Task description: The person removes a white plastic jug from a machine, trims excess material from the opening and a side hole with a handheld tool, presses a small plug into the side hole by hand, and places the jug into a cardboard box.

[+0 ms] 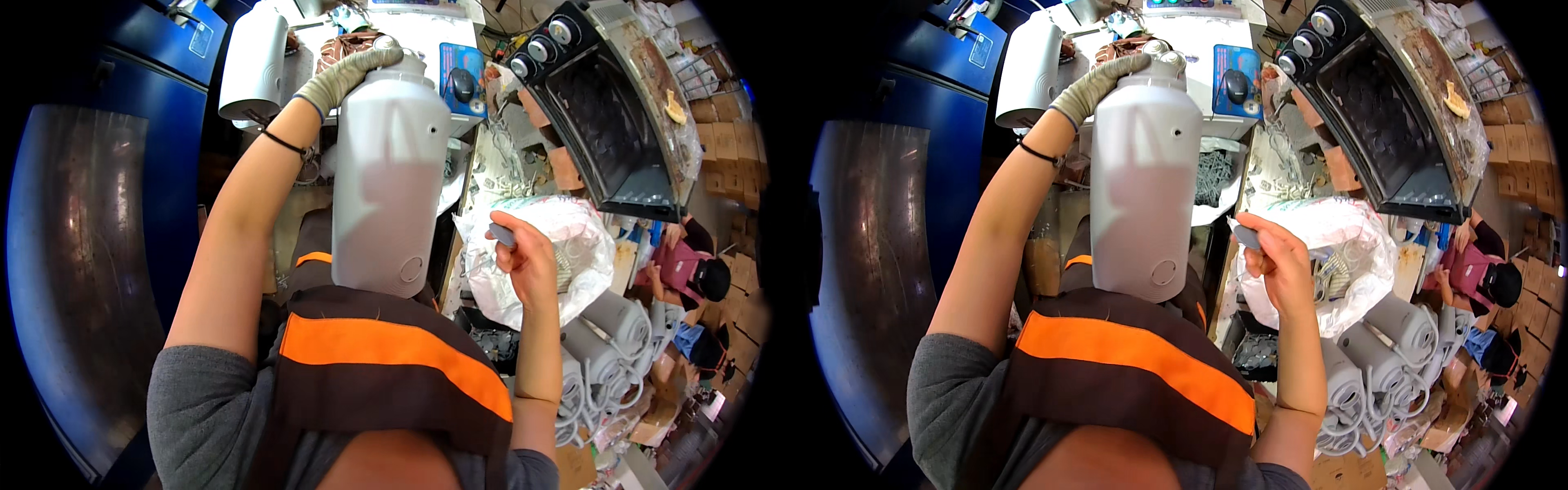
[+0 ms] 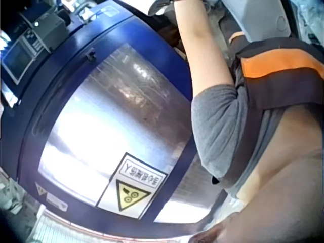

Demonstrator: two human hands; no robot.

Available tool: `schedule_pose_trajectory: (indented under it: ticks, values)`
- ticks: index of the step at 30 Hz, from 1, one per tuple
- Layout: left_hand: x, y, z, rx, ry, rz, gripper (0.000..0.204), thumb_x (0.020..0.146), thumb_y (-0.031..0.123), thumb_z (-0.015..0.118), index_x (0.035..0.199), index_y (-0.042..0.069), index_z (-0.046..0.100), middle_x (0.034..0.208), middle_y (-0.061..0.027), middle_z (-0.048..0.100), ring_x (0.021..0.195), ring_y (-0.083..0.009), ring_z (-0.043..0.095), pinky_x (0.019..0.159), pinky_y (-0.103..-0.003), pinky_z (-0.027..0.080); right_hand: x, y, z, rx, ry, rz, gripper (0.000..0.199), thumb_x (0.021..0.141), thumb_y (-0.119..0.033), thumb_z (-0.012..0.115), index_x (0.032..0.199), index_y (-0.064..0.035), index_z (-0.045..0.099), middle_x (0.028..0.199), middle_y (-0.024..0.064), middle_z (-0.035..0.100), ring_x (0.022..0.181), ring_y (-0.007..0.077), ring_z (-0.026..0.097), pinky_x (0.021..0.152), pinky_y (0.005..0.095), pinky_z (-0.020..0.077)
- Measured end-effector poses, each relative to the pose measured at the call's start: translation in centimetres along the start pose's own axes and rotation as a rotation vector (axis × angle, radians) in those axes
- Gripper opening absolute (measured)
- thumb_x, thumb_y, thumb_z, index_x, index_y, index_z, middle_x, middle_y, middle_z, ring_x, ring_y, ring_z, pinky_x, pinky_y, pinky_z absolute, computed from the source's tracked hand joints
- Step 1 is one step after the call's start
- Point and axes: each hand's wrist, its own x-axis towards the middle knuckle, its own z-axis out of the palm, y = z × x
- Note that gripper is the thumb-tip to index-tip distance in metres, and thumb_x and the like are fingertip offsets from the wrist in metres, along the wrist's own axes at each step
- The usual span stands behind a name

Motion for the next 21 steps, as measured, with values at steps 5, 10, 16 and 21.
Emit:
schedule_pose_trajectory:
  ticks: [5, 10, 16, 21]
  values:
    - [1.3, -0.5, -0.4, 0.093, 0.006, 0.083, 0.051, 0.079, 0.038, 0.072, 0.114, 0.005, 0.058, 0.099, -0.0095, 0.066, 0.084, -0.0175, 0.066, 0.074, -0.03, 0.057, -1.1, 2.0, 2.4, -0.175, 0.173, -0.01, 0.042, 0.088, -0.015, 0.063, 0.125, 0.0023, 0.051, 0.092, 0.0066, 0.066, 0.074, 0.0115, 0.062, 0.063, 0.0219, 0.0501]
    - [1.5, -1.9, -0.3, 0.195, 0.068, 0.035, 0.048, 0.08, 0.039, 0.07, 0.112, 0.005, 0.059, 0.093, -0.0091, 0.066, 0.075, -0.0154, 0.066, 0.068, -0.028, 0.058, -1.2, 4.9, 2.9, -0.015, 0.249, 0.052, 0.023, 0.087, -0.016, 0.065, 0.105, -0.0034, 0.058, 0.089, 0.0039, 0.065, 0.075, 0.0111, 0.063, 0.069, 0.0235, 0.0533]
    - [3.0, -2.8, -0.7, 0.322, 0.093, 0.089, 0.048, 0.083, 0.041, 0.068, 0.111, 0.004, 0.059, 0.094, -0.011, 0.068, 0.076, -0.0173, 0.068, 0.067, -0.03, 0.058, -1.8, 6.5, 4.4, 0.001, 0.201, 0.246, 0.021, 0.086, -0.015, 0.067, 0.102, -0.0044, 0.059, 0.088, 0.0026, 0.065, 0.075, 0.009, 0.062, 0.065, 0.0211, 0.0513]
    - [6.4, -4.0, -3.6, 0.172, 0.002, 0.031, 0.041, 0.087, 0.038, 0.063, 0.113, 0.007, 0.059, 0.098, -0.009, 0.067, 0.08, -0.0162, 0.067, 0.07, -0.027, 0.056, -2.1, 9.2, 4.7, -0.067, 0.227, 0.314, 0.021, 0.085, -0.013, 0.067, 0.102, -0.004, 0.058, 0.088, 0.0029, 0.065, 0.076, 0.0097, 0.063, 0.061, 0.0202, 0.0494]
